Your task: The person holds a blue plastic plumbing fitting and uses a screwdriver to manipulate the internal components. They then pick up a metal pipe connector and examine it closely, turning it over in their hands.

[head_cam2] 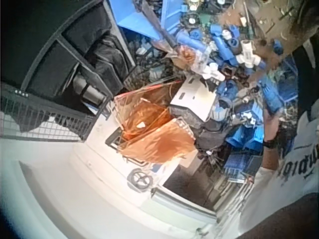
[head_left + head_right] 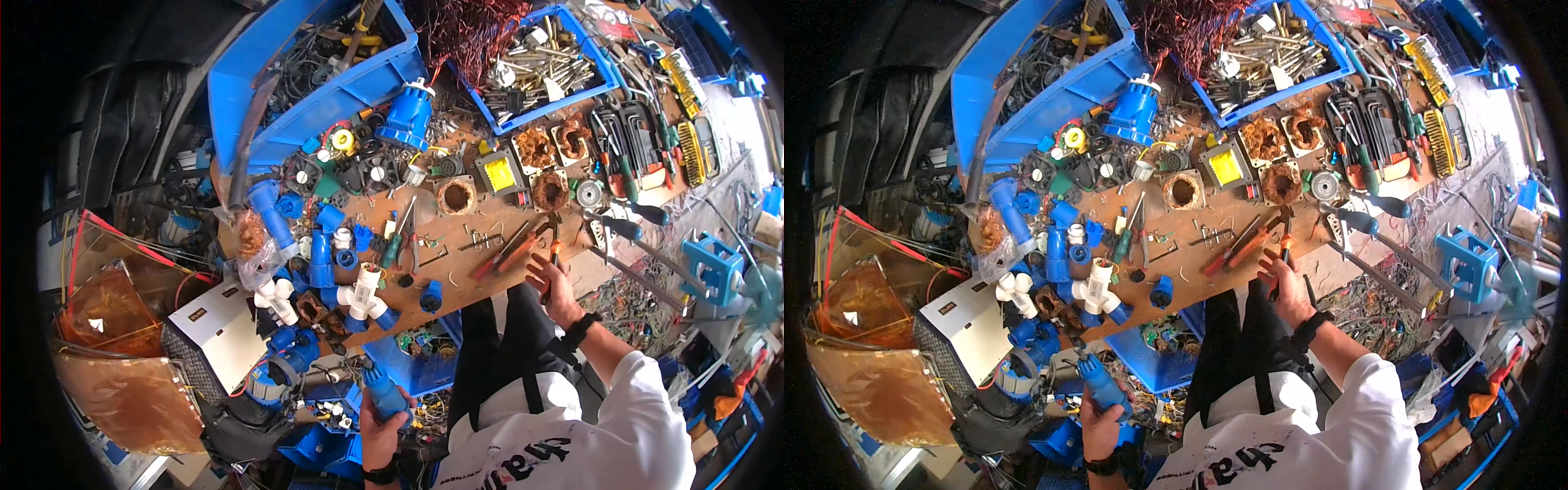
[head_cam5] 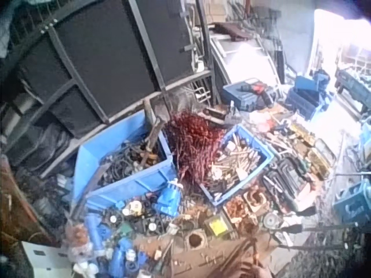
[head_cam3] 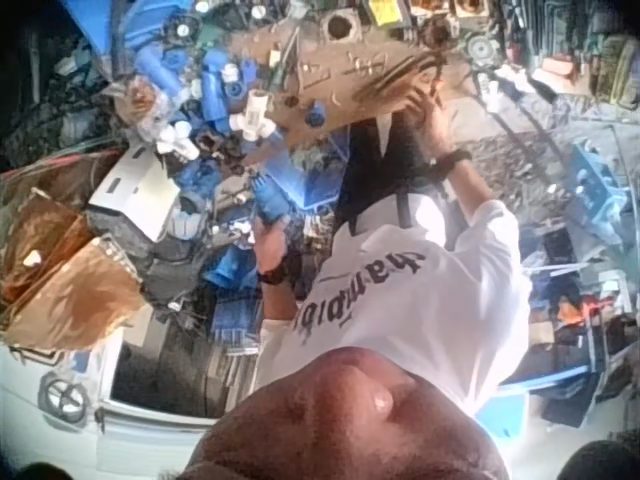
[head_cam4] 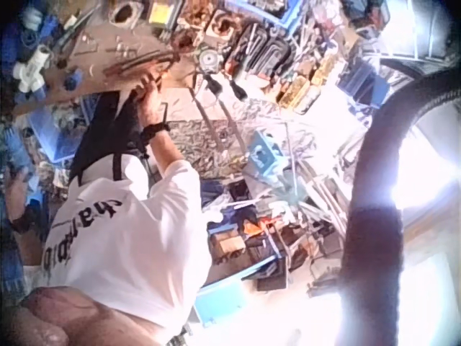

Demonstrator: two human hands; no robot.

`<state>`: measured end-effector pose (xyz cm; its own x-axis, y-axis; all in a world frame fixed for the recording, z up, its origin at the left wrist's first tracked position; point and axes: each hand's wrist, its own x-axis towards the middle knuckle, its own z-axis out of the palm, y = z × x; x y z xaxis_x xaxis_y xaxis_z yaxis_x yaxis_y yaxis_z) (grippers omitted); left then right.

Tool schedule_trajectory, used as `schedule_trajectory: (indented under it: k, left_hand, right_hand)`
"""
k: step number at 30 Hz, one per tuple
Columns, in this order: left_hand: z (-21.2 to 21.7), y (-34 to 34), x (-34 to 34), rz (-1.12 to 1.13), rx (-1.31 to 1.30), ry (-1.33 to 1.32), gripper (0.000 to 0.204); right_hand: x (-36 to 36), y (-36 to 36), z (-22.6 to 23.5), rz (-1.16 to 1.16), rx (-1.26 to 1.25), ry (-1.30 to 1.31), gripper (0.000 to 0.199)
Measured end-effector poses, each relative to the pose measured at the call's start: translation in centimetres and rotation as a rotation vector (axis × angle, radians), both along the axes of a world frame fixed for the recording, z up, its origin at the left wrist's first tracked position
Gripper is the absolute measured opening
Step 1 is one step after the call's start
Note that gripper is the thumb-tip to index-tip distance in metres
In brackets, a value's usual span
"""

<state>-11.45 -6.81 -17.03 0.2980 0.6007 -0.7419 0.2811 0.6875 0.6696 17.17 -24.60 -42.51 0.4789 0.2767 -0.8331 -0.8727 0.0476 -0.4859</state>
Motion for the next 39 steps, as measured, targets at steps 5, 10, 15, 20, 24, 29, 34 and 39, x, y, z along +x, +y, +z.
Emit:
schedule_trajectory:
  k: [5,10,15,20,24,29,34,39]
  left_hand:
    - [1.2,0.8,0.3,-0.037,0.024,-0.088,0.05]
    - [2.1,1.7,0.4,-0.048,-0.01,-0.234,0.047]
    - [2.2,2.7,2.8,-0.136,0.018,-0.502,0.048]
    - [6.3,3.8,6.1,-0.382,0.045,-0.681,0.049]
    - [9.8,3.5,6.9,-0.504,0.093,-0.621,0.048]
    - [11.4,1.8,8.5,-0.487,0.065,-0.778,0.05]
    - [14.4,-2.7,10.4,-0.468,0.218,-0.811,0.047]
    - [16.0,-5.9,12.7,-0.524,0.372,-0.786,0.052]
  right_hand:
    - [0.0,0.6,5.1,0.026,0.161,-0.059,0.054]
    - [-1.8,-0.6,11.9,0.161,0.337,-0.207,0.057]
    - [-2.1,1.3,22.7,0.372,0.629,-0.262,0.074]
    - [-3.8,2.4,30.8,0.519,0.896,-0.353,0.077]
    - [-4.7,2.8,36.0,0.569,0.777,-0.528,0.092]
    - [-4.8,2.8,38.4,0.51,0.793,-0.735,0.067]
    - [-4.5,2.2,40.9,0.363,0.718,-0.859,0.052]
    - [-4.4,0.4,41.2,0.272,0.62,-0.677,0.052]
